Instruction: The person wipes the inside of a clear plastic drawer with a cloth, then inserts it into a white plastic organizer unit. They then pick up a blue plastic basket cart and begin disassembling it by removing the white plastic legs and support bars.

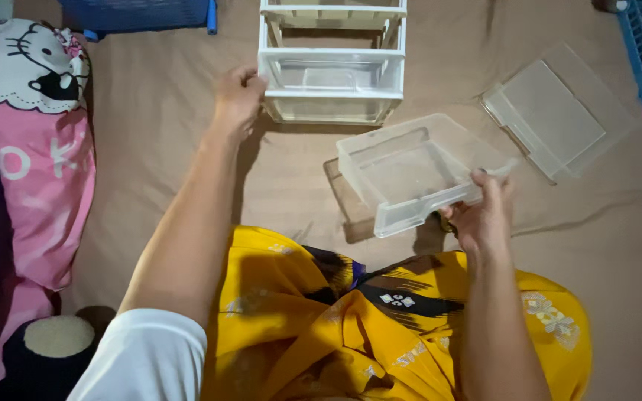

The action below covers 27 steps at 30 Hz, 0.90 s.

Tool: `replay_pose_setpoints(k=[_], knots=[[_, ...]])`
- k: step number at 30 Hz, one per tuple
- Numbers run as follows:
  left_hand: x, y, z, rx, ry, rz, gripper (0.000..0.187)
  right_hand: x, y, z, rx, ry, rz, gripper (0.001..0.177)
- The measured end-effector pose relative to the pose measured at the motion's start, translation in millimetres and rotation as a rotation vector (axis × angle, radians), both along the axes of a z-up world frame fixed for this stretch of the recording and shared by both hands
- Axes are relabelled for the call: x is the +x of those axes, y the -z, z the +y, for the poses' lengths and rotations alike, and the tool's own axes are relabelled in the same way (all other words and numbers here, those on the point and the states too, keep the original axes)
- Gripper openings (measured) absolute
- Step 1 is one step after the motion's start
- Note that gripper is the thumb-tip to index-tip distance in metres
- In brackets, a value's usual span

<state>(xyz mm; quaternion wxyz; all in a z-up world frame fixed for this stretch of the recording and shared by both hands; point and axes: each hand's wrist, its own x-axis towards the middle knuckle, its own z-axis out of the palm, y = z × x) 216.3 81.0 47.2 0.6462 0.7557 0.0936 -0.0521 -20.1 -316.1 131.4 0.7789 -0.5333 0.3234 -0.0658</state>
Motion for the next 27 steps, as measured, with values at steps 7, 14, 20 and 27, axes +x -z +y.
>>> replay_pose_setpoints(k=[7,14,20,27], knots=[[-74.4,-33.8,-1.0,-0.145,0.139,0.197,0.060,-18.0,-5.0,-43.1,-0.471,0.183,0.067,0.087],[-145.4,-34.9,-28.9,-0.083,0.051,-0.031,0.094,-43.0,-37.7,-52.9,-0.336,0.299,-0.148,0.092],[-183.4,-47.3,-43.4,-0.113,0.091,-0.082,0.101,-58.7,-59.9,-42.1,-0.480,0.313,-0.223,0.096],[-195.7,-33.8,-52.8,-0.104,0.051,-0.161,0.088,-60.4,-65.2,1.2,-0.087,0.108,-0.306,0.086]])
